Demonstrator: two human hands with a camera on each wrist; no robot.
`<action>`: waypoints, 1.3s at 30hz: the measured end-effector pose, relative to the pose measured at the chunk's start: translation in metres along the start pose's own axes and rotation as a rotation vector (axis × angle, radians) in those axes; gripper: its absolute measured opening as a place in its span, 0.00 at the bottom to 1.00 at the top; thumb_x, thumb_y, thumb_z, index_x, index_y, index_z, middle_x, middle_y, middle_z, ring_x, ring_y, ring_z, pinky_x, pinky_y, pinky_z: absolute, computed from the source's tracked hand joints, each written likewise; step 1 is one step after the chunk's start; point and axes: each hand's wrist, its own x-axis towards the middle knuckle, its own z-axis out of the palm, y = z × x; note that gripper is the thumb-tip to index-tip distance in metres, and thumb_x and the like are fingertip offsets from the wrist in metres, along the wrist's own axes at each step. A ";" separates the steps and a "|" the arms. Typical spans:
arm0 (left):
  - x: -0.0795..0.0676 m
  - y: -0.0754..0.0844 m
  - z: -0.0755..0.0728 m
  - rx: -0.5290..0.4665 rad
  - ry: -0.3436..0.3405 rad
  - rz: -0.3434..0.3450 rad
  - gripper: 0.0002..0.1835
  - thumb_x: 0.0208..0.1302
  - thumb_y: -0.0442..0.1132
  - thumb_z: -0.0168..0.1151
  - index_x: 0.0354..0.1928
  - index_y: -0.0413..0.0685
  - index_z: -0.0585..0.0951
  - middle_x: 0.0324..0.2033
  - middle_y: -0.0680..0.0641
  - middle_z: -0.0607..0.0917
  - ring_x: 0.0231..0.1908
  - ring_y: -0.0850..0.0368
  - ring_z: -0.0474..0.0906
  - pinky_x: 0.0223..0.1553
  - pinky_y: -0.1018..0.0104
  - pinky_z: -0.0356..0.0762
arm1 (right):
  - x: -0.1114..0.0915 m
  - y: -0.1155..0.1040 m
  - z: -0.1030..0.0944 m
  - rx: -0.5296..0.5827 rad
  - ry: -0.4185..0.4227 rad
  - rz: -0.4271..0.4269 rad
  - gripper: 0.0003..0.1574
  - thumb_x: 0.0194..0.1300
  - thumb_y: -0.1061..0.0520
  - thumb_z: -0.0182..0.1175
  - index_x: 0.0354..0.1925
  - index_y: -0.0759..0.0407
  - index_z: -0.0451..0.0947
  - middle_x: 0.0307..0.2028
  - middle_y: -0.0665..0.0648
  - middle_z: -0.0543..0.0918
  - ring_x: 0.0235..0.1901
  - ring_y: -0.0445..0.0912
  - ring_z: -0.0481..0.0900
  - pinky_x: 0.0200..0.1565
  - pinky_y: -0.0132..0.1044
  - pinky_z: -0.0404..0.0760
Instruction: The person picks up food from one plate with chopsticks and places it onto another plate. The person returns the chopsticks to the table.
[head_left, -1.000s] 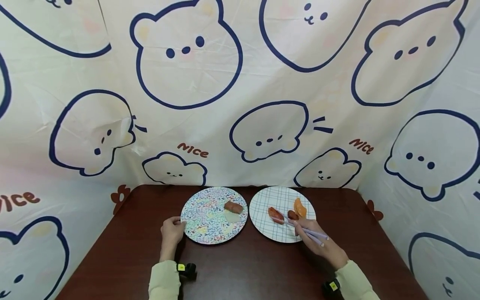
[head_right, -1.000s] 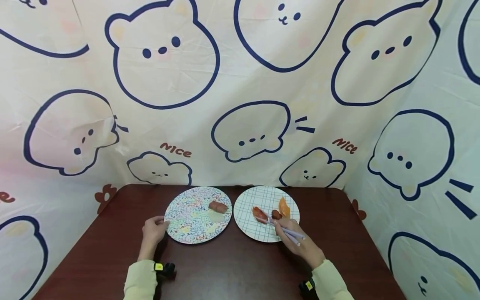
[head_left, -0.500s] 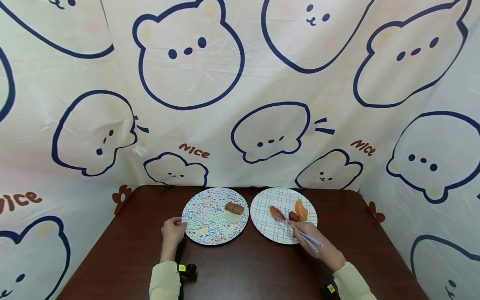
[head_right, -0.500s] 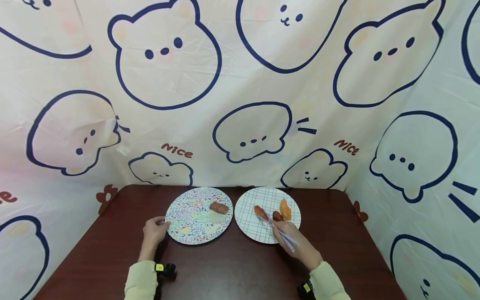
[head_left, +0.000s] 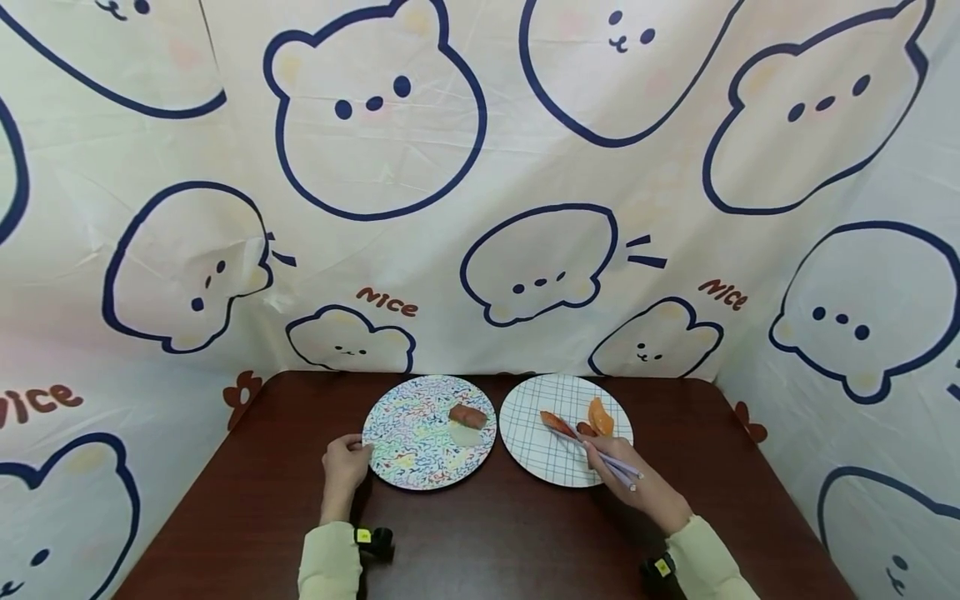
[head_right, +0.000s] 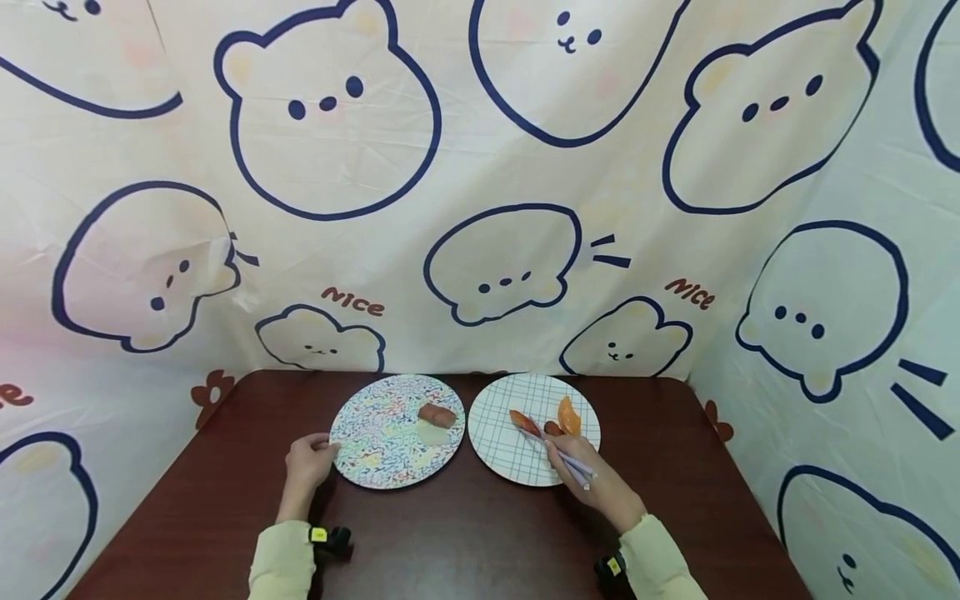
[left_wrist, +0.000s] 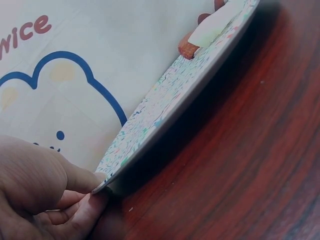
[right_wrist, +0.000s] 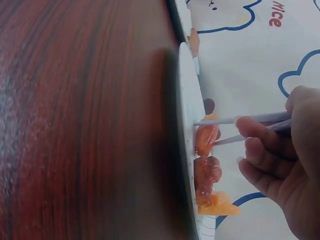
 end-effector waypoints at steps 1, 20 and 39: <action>0.000 0.000 0.000 0.001 0.000 0.001 0.22 0.72 0.35 0.57 0.61 0.26 0.76 0.50 0.29 0.79 0.52 0.34 0.74 0.48 0.42 0.76 | 0.000 0.002 0.001 -0.002 -0.004 0.012 0.18 0.80 0.61 0.48 0.40 0.66 0.83 0.22 0.45 0.69 0.23 0.33 0.67 0.27 0.29 0.71; 0.000 -0.001 -0.001 0.012 0.000 0.004 0.22 0.72 0.36 0.57 0.61 0.26 0.76 0.51 0.28 0.78 0.52 0.33 0.75 0.48 0.41 0.76 | 0.001 0.006 0.009 0.142 -0.016 0.104 0.26 0.83 0.51 0.46 0.33 0.62 0.82 0.26 0.51 0.76 0.20 0.35 0.65 0.21 0.29 0.67; -0.001 0.000 0.001 0.004 0.019 0.010 0.21 0.71 0.35 0.58 0.59 0.26 0.77 0.49 0.29 0.79 0.48 0.35 0.77 0.45 0.43 0.77 | 0.014 0.000 0.013 -0.039 -0.013 -0.059 0.15 0.78 0.65 0.49 0.45 0.69 0.83 0.27 0.55 0.82 0.25 0.34 0.72 0.29 0.30 0.77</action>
